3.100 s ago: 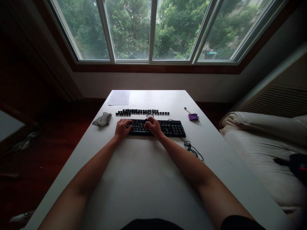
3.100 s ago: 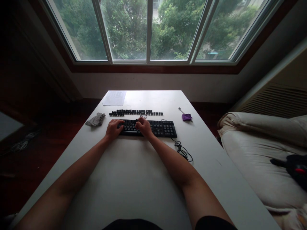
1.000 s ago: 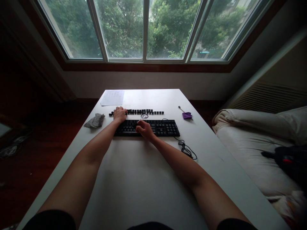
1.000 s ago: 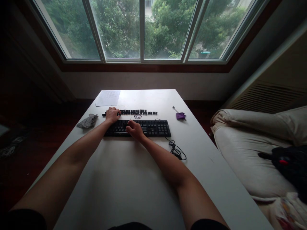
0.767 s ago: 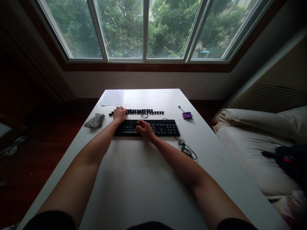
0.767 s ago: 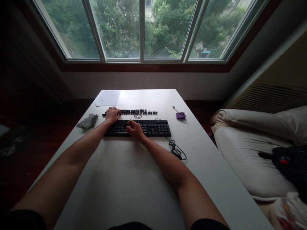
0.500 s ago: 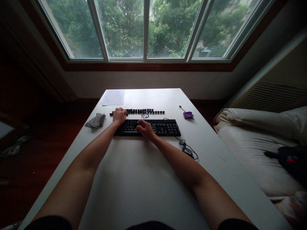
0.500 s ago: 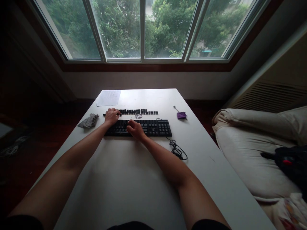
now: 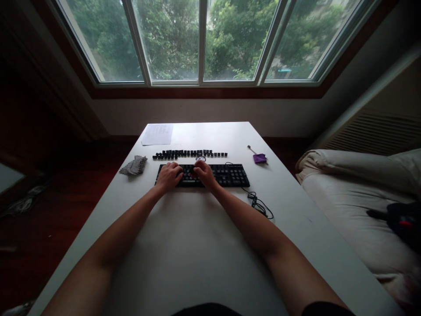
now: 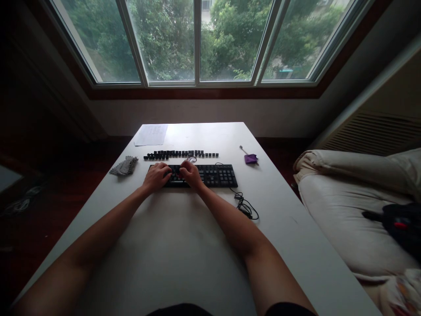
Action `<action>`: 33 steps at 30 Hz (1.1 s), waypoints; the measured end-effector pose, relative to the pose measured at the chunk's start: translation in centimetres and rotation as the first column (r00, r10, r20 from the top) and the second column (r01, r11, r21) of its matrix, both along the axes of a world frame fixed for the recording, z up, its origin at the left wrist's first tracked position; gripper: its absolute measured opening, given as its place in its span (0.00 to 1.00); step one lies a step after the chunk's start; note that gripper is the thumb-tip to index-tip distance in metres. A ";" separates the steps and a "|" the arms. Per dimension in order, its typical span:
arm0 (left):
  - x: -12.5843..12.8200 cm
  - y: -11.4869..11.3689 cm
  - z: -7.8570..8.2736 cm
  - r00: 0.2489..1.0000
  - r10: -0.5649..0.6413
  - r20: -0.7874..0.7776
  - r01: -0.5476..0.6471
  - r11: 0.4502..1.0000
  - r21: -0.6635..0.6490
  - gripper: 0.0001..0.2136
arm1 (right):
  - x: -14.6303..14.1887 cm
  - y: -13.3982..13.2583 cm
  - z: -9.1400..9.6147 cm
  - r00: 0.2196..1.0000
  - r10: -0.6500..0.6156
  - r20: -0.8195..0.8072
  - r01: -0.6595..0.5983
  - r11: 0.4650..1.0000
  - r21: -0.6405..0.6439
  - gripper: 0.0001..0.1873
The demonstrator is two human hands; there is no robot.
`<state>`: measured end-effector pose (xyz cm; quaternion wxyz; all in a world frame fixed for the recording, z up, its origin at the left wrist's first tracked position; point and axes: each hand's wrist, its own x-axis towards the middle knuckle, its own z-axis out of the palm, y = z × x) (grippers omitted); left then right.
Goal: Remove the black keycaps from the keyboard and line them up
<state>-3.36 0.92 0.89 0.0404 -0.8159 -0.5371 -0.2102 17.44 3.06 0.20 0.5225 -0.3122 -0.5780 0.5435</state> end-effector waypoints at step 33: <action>1.4 -2.7 -0.9 0.998 -0.063 -0.018 0.063 0.997 -0.034 0.25 | 0.9 1.9 -0.3 0.951 -0.270 0.154 0.269 0.963 0.025 0.11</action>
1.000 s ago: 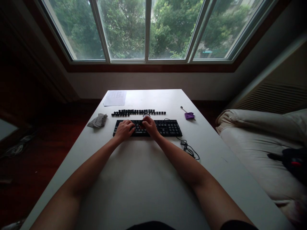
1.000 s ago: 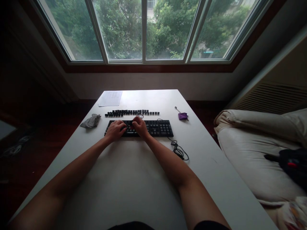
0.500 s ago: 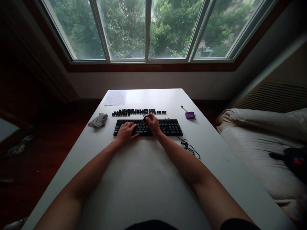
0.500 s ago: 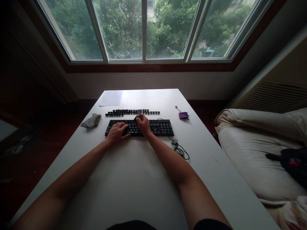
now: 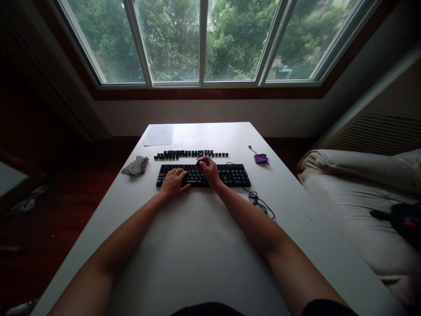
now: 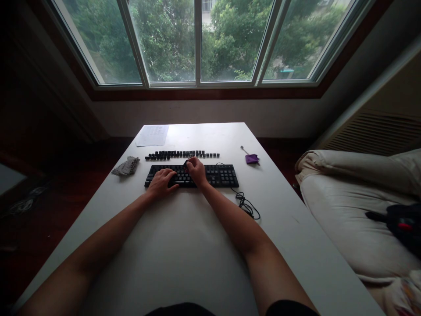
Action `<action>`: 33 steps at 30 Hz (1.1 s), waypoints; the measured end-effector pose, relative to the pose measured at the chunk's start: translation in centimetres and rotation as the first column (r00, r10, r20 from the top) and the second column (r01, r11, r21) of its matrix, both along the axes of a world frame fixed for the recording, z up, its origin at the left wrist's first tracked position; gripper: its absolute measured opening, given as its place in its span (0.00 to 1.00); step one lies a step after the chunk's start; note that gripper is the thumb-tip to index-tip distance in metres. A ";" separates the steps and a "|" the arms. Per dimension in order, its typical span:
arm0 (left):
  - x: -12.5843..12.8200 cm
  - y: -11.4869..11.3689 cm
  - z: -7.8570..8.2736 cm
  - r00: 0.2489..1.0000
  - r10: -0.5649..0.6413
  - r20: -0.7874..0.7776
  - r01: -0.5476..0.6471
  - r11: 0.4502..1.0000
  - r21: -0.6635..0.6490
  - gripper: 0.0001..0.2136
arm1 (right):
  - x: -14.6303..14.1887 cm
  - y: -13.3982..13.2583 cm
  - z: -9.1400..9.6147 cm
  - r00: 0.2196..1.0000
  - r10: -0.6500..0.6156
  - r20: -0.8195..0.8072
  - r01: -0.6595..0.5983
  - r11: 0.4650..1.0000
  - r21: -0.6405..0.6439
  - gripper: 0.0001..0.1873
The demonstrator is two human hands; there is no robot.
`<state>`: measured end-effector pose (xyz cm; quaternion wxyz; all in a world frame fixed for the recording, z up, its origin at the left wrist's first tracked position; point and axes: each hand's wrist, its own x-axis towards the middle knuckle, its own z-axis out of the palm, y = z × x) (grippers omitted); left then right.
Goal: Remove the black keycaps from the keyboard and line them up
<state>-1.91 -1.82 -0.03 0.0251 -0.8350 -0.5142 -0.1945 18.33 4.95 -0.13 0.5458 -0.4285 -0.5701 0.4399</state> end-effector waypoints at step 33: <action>1.0 -1.2 0.0 0.999 -0.023 0.041 0.023 1.000 -0.012 0.24 | 0.1 -0.3 1.4 0.907 -0.069 0.415 -0.057 0.957 0.284 0.11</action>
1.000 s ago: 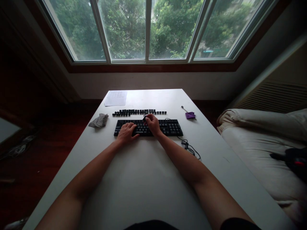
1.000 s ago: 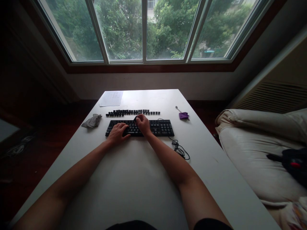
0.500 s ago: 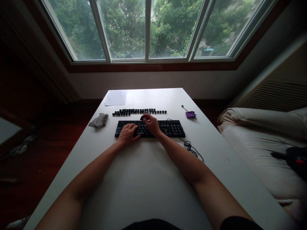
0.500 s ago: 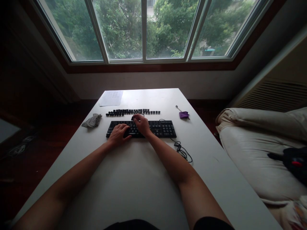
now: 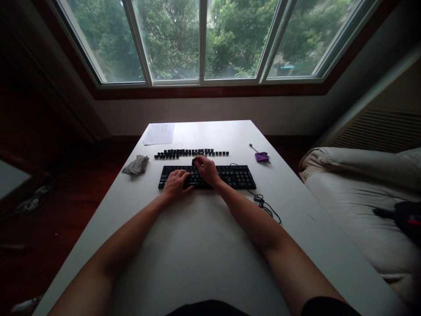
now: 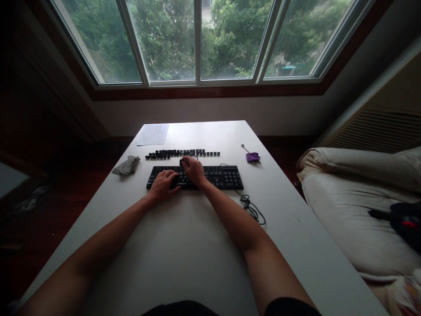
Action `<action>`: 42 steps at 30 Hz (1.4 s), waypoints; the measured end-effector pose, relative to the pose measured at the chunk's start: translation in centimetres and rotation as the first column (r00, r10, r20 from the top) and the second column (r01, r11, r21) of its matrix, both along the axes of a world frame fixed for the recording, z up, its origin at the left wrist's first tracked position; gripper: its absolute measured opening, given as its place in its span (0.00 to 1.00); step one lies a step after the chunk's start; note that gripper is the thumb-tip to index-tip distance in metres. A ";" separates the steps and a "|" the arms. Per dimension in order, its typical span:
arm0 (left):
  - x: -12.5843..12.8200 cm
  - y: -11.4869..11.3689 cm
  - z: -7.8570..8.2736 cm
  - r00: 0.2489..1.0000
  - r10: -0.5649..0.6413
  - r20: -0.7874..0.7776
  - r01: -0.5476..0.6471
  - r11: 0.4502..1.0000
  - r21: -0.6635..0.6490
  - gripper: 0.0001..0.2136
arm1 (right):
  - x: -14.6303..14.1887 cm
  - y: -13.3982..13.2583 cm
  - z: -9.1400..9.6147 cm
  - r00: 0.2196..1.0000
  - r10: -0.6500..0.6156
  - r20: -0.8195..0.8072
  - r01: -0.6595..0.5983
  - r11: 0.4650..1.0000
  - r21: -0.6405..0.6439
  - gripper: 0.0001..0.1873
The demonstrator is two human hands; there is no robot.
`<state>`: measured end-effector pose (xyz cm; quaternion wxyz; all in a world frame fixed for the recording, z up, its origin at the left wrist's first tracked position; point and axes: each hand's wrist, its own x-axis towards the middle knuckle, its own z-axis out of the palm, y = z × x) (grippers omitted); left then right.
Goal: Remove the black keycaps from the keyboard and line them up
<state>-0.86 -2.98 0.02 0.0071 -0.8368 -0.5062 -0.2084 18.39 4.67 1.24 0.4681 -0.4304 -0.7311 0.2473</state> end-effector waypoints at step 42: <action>-0.1 0.1 -0.2 1.000 -0.011 0.025 0.011 1.000 0.030 0.23 | 0.3 0.4 -0.1 0.983 -0.084 0.163 0.077 0.996 0.047 0.10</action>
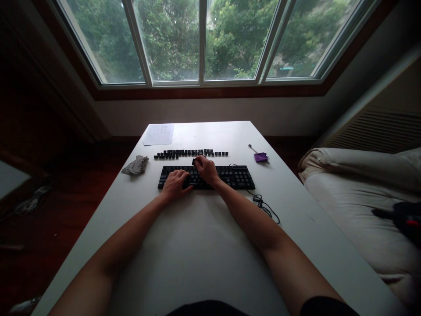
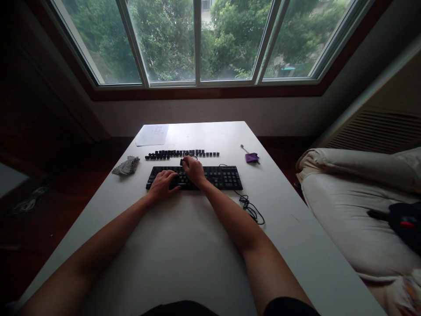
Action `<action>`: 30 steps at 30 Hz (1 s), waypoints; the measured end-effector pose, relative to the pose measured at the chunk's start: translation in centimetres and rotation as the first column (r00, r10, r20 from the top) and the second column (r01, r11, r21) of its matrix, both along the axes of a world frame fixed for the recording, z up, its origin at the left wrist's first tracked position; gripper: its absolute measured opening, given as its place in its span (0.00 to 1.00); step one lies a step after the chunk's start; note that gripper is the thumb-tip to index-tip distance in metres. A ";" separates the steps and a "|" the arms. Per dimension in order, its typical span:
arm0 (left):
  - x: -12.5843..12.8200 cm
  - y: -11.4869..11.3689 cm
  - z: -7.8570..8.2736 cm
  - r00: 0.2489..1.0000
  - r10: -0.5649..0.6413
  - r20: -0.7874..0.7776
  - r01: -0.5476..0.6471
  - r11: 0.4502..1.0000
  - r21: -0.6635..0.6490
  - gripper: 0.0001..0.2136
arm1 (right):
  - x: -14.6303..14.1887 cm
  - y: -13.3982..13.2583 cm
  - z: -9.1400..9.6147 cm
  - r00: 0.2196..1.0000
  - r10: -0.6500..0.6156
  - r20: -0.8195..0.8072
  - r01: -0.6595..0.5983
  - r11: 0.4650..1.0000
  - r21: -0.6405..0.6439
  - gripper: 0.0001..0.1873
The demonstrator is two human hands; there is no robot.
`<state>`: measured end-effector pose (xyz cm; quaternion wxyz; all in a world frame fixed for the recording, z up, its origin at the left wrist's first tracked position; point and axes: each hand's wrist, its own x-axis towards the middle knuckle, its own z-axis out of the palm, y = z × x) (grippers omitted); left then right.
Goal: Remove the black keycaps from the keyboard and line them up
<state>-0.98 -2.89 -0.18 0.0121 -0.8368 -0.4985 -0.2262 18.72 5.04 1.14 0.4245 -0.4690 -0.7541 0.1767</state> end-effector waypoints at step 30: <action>-0.3 0.2 0.2 1.000 0.000 -0.006 0.000 1.000 0.000 0.17 | 3.6 2.9 -0.4 0.903 0.396 -0.169 -0.424 0.885 -0.193 0.10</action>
